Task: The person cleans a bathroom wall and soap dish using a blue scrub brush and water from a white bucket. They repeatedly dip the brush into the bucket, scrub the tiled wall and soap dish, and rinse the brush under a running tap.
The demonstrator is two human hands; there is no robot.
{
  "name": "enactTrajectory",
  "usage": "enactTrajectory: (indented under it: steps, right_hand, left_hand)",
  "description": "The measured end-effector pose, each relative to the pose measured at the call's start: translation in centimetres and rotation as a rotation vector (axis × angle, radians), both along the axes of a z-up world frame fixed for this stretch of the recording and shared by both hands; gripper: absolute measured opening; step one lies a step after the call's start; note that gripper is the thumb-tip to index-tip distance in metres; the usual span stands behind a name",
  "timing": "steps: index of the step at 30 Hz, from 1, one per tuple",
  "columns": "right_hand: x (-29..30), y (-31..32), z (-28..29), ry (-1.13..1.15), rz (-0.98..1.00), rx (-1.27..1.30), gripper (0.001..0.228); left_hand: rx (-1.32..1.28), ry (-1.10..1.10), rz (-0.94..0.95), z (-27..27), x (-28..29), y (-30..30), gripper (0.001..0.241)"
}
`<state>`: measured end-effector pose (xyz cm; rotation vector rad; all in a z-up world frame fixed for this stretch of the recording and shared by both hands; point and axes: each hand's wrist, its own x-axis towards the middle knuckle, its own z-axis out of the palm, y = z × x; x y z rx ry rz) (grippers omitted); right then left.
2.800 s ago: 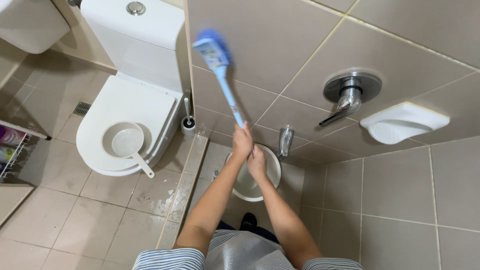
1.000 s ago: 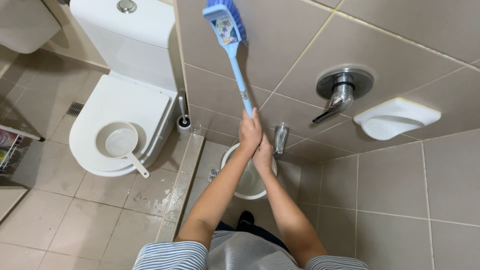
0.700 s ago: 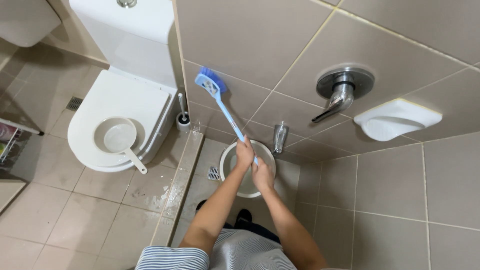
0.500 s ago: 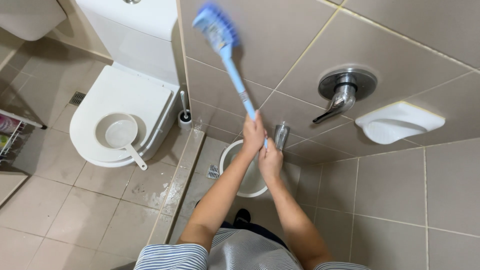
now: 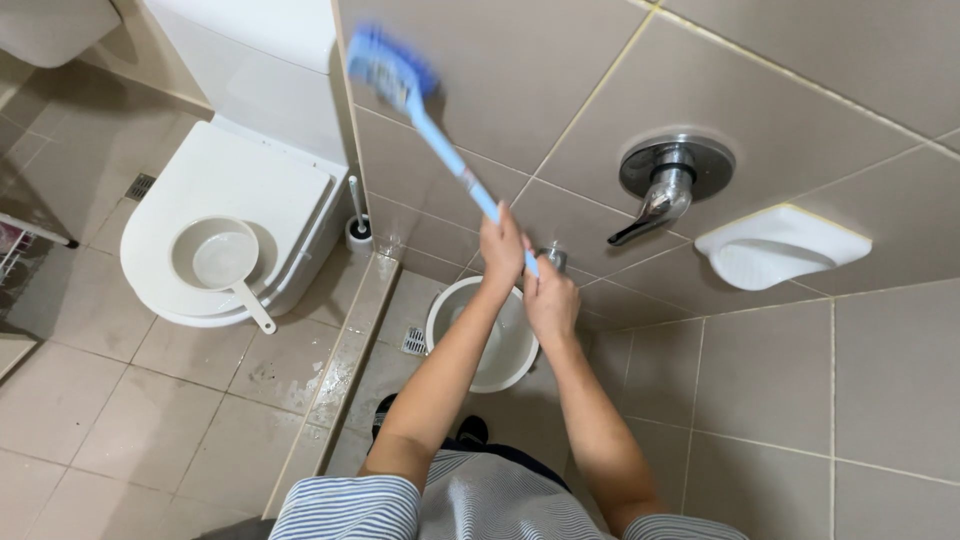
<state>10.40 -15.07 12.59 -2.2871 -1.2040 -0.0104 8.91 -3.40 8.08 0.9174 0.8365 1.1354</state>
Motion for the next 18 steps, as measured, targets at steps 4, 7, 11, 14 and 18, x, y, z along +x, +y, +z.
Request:
enactTrajectory:
  steps: [4, 7, 11, 14, 18]
  right_hand:
    - [0.5, 0.1, 0.3, 0.184, 0.037, 0.238, 0.016]
    - [1.3, -1.0, -2.5, 0.141, 0.055, 0.125, 0.016]
    - [0.9, -4.3, -4.6, 0.175, -0.032, -0.199, 0.021]
    - [1.4, -4.8, -3.1, 0.184, -0.055, -0.204, 0.021]
    - [1.6, -4.4, 0.4, 0.237, -0.024, 0.085, 0.017]
  left_hand:
    - [0.150, -0.011, -0.045, 6.0, -0.4, -0.9, 0.030]
    - [0.114, 0.076, 0.017, 0.4, 0.5, -1.9, 0.030]
    - [-0.166, 0.203, 0.013, -9.9, 2.1, -4.6, 0.038]
    - [-0.145, 0.210, -0.001, -9.3, 3.0, -5.1, 0.043]
    - [0.081, 0.157, 0.022, 1.6, 2.6, -5.0, 0.037]
